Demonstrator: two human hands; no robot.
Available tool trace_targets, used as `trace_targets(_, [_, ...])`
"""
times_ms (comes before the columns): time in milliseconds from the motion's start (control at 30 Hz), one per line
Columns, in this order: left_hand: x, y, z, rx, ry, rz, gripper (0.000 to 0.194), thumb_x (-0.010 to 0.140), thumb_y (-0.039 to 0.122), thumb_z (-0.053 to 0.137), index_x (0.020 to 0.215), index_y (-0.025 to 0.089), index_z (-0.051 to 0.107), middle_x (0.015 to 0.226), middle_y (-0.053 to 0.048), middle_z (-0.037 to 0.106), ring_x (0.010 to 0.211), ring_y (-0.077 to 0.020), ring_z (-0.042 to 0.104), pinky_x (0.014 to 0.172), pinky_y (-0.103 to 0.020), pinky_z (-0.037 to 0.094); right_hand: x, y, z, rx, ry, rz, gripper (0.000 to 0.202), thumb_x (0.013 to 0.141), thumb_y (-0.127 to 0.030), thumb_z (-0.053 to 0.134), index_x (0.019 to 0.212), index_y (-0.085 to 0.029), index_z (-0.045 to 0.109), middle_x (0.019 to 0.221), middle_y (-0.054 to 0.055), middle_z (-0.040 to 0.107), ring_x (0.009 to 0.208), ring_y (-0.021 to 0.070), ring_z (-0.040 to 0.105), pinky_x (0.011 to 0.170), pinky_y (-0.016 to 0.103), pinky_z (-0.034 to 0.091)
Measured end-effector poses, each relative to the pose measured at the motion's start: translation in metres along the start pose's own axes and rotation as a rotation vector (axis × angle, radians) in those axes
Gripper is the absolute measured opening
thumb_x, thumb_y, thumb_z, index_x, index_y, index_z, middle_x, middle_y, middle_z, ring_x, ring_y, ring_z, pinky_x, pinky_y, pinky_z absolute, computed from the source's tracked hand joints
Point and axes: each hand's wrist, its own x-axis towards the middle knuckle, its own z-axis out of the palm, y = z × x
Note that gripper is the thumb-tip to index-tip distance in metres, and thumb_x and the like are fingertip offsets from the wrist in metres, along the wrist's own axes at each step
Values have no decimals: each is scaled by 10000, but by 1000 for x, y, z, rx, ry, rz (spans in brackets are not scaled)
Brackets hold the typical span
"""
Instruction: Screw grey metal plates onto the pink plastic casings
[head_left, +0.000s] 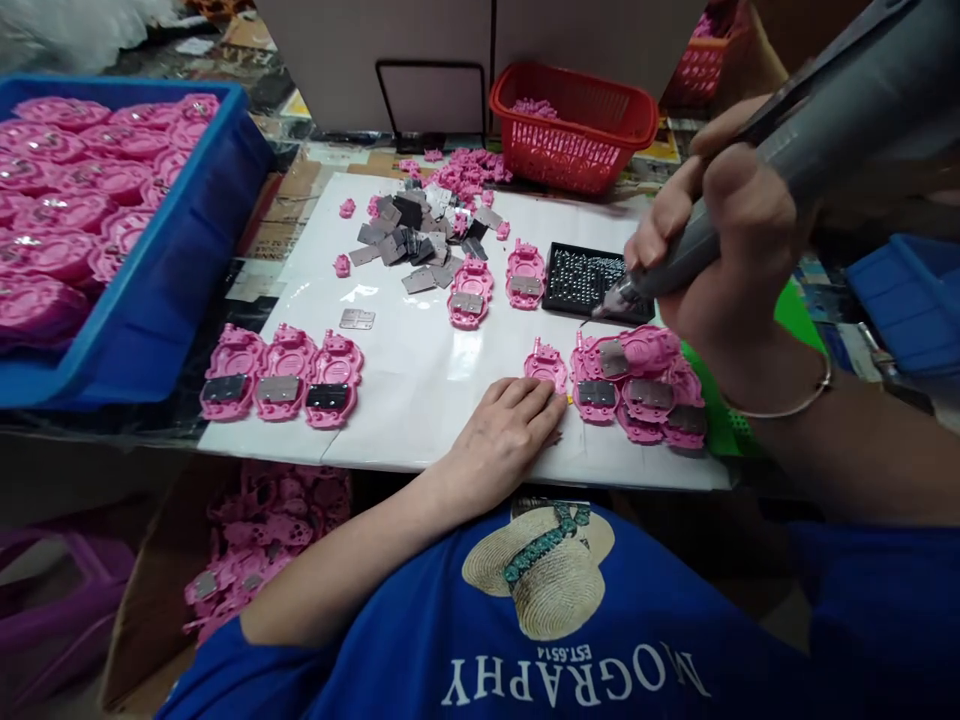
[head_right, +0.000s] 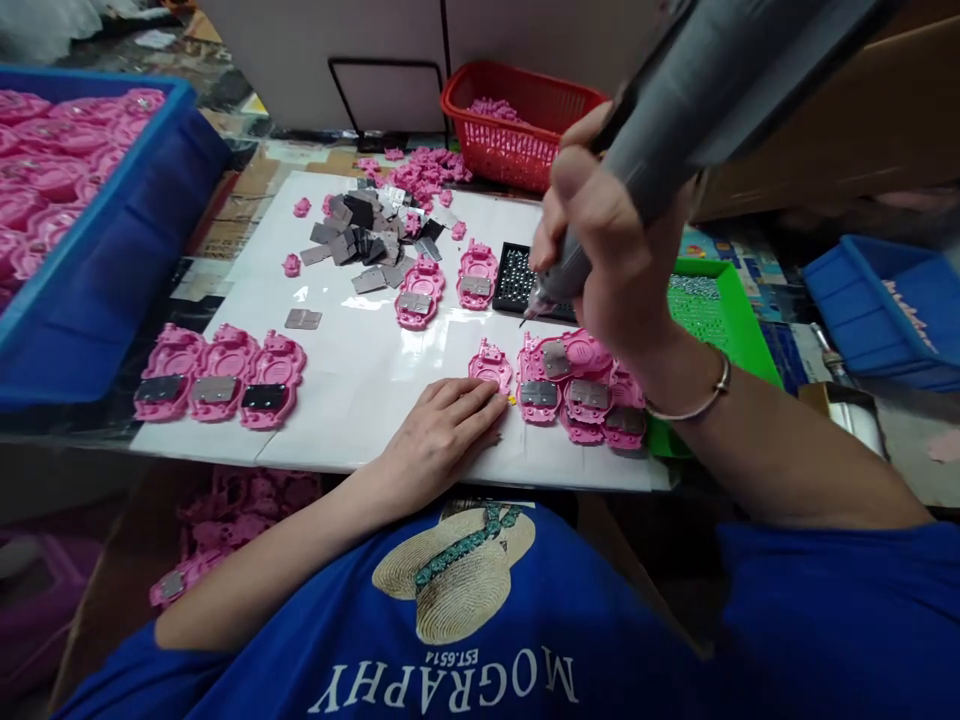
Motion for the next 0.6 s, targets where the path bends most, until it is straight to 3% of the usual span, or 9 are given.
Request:
trace_targets(133, [1,0,-1,-4,-16,-10,354,1002,219,461,1332,108,527,1309,-124,609,1187,-245,524,1012,-400,436,-27,2,17,62,-154,48,248,771,-321,751,917,-225,575,589,-62,512,422,116,485,407,292,331])
trace_targets(367, [1,0,-1,0,3,4,345,990,202,483,1312,96,542,1299,-133,614,1169,-249,538,1005,-400,439,-31,17,12,33,-154,119,286,745,-384,786,905,-268,579,599,-71,511,427,99,474,411,283,346])
trace_targets(600, [2,0,-1,-10,6,0,346,997,211,474,1318,97,536,1299,-131,616,1169,-250,535,1003,-404,435,-36,24,13,21,-236,78,189,804,-348,738,839,-263,573,569,-67,502,434,93,444,408,265,345])
